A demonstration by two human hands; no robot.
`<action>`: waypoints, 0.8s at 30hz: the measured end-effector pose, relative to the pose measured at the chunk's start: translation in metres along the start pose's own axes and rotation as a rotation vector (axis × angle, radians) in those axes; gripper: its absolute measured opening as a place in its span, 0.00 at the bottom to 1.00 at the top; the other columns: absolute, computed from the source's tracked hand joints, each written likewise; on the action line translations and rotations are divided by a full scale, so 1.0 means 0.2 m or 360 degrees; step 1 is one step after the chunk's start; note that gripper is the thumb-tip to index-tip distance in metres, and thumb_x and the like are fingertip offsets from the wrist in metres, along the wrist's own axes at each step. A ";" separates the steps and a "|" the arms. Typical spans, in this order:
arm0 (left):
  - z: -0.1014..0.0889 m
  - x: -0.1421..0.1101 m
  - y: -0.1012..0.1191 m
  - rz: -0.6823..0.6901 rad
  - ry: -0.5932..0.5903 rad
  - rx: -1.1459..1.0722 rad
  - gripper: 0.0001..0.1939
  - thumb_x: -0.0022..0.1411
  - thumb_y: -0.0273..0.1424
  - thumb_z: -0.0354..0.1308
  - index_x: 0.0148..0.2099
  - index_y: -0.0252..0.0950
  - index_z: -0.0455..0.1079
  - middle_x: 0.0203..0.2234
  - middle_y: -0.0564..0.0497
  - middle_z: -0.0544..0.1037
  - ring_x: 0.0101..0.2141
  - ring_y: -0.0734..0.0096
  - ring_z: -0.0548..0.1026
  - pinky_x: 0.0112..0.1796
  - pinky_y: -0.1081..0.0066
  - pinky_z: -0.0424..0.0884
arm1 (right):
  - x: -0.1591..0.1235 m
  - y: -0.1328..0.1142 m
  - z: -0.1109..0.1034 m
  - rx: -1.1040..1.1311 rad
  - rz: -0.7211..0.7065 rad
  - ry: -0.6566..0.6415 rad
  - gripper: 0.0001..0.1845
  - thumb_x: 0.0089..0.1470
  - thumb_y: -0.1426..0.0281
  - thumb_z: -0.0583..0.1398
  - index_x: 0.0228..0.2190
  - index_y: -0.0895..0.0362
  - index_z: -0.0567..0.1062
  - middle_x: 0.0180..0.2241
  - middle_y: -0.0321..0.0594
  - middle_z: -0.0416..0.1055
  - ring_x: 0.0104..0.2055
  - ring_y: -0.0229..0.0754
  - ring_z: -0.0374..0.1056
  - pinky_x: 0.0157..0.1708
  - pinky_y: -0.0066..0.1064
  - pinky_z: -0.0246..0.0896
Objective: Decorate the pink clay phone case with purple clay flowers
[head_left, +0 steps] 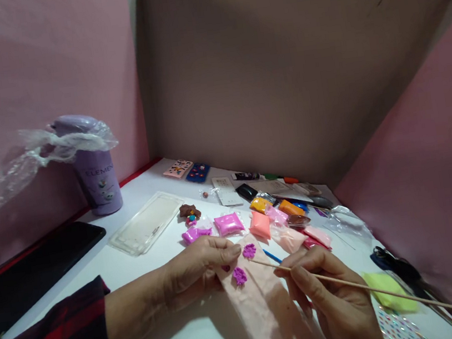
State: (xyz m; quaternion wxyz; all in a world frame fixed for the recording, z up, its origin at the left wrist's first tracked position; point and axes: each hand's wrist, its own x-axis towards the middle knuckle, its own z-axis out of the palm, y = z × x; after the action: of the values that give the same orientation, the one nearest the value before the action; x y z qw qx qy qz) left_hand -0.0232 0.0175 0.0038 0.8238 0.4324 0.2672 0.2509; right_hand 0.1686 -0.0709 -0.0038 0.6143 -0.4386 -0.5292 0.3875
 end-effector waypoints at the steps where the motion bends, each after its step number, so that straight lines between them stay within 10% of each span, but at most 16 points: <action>1: 0.00 0.00 0.00 -0.0009 0.0011 0.0012 0.17 0.50 0.36 0.65 0.22 0.32 0.62 0.15 0.56 0.63 0.17 0.82 0.58 0.22 0.77 0.55 | 0.00 0.00 0.00 -0.0023 -0.0010 -0.0002 0.09 0.54 0.67 0.61 0.24 0.56 0.73 0.27 0.38 0.71 0.20 0.32 0.58 0.18 0.25 0.52; 24: 0.01 -0.01 0.01 -0.0069 -0.0062 0.0183 0.19 0.53 0.39 0.61 0.20 0.35 0.59 0.12 0.58 0.58 0.13 0.84 0.52 0.16 0.75 0.42 | -0.01 0.00 0.00 -0.0132 -0.0018 -0.0053 0.12 0.53 0.68 0.61 0.20 0.56 0.73 0.25 0.40 0.72 0.29 0.40 0.67 0.23 0.26 0.56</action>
State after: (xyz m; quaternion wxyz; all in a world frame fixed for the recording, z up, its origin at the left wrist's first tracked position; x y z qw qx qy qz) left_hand -0.0236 0.0165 0.0077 0.8078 0.4779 0.2745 0.2089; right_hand 0.1679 -0.0722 -0.0039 0.5889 -0.4541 -0.5576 0.3689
